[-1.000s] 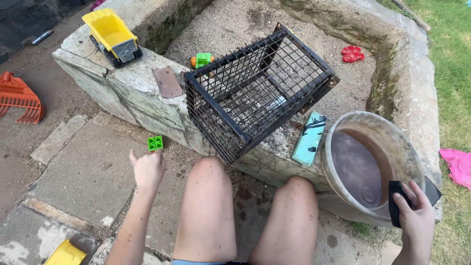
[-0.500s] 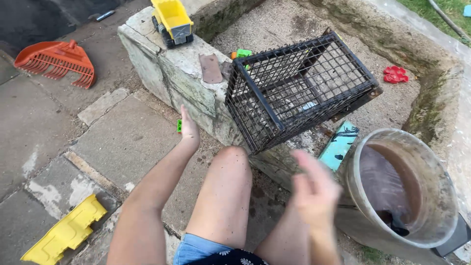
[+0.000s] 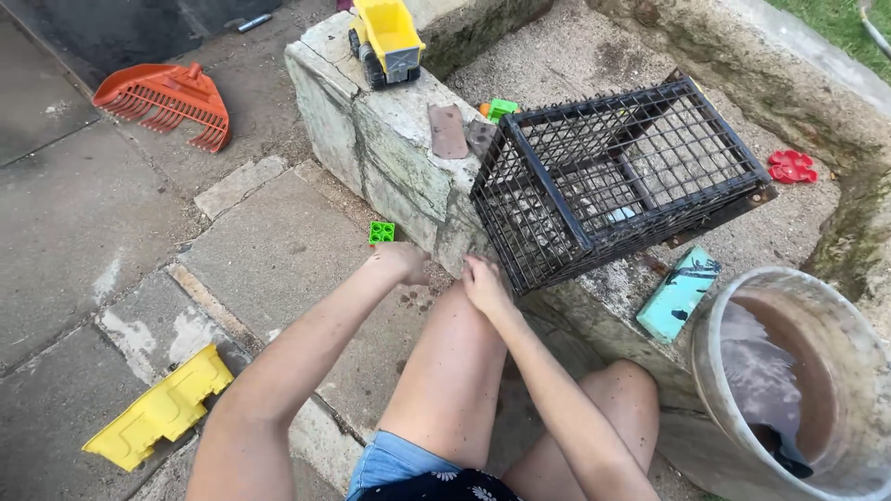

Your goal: Cleaning a metal wire cage using a sponge and a bucket of water

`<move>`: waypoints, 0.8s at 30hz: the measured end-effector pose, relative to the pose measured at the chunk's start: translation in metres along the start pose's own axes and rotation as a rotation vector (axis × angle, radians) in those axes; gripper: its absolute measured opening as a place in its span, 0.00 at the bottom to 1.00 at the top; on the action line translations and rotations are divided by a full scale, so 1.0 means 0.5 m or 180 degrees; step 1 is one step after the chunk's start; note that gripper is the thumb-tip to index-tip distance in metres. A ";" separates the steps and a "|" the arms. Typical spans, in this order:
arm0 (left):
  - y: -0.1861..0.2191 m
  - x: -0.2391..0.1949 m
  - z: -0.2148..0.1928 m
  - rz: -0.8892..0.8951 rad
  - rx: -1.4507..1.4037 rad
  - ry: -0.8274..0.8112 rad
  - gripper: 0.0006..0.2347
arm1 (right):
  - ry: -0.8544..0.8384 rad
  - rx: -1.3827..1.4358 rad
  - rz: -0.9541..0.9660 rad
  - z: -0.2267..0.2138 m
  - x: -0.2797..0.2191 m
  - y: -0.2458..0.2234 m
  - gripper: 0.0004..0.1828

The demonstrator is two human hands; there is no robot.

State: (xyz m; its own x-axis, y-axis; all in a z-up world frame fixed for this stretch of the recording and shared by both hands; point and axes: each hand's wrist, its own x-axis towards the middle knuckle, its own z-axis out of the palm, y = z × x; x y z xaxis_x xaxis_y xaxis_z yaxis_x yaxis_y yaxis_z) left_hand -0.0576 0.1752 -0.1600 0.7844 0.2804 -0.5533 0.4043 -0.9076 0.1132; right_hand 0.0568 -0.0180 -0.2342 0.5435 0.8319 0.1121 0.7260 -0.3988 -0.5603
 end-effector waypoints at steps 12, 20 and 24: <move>-0.029 -0.268 -0.126 -0.0302 -0.0957 0.1098 0.28 | -0.1245 0.1193 -0.0247 -0.502 -0.290 -0.343 0.23; 0.109 -0.341 -0.209 0.0902 -0.1311 0.2868 0.22 | 0.0774 -0.0129 0.1963 -0.770 -0.569 -0.134 0.26; 0.188 -0.390 -0.302 0.1812 -0.1435 0.4015 0.15 | 0.1066 -0.1654 0.3070 -0.823 -0.723 0.027 0.31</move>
State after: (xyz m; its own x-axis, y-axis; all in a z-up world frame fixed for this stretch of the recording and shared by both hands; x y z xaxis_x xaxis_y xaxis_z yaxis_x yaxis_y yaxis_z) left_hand -0.1016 0.0823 0.0833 0.6734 0.2214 0.7053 -0.1723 -0.8808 0.4410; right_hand 0.0436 -0.4828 0.0551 0.9969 -0.0203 0.0764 -0.0099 -0.9910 -0.1337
